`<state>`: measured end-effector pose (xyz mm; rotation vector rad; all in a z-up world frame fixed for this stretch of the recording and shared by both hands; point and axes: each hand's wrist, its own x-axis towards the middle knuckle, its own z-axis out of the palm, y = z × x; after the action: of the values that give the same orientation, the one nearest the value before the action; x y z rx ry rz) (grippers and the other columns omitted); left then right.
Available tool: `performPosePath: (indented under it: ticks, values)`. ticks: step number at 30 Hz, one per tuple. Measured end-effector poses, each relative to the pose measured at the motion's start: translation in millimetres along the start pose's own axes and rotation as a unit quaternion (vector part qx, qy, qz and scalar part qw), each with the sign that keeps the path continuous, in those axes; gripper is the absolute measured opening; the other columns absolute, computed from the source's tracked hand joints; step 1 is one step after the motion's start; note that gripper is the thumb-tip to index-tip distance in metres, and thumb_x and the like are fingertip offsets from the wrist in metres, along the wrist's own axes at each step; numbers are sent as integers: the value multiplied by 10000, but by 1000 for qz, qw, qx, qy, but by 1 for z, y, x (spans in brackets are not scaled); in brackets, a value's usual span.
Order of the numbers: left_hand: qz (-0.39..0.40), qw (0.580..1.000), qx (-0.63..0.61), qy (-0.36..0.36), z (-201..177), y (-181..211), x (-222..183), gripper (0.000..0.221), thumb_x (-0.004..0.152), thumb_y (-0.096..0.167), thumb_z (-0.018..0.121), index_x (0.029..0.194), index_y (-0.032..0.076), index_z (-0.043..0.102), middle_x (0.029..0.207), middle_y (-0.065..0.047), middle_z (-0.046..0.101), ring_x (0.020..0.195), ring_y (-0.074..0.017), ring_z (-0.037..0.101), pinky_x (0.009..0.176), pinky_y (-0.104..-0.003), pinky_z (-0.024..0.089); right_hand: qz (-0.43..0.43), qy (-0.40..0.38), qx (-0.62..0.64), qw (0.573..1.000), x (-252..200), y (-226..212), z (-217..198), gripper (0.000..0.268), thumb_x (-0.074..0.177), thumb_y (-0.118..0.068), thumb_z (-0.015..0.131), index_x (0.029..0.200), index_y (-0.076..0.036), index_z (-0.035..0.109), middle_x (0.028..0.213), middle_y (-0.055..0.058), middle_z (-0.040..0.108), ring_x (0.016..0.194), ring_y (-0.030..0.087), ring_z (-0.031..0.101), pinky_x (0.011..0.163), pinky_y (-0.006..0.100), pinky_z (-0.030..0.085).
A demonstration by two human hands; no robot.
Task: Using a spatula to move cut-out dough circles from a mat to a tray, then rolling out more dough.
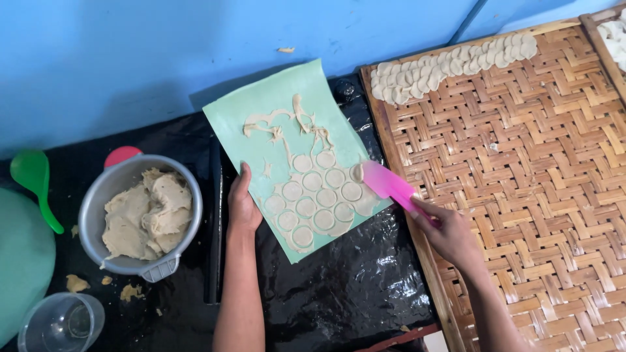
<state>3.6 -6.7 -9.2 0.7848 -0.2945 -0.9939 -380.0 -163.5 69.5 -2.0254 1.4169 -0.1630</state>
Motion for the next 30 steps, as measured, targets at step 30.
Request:
performPosePath:
  ticks: [30]
  values:
    - [-66,993,-96,-9,64,-29,40,788,997,584,482,1581,70,367,1585,-91,446,1413,-302,454,1155,-470,374,-25,254,91,963,153,71,-58,391,1002,-323,685,1341,-129,713,1042,229,766,840,247,747,754,385,583]
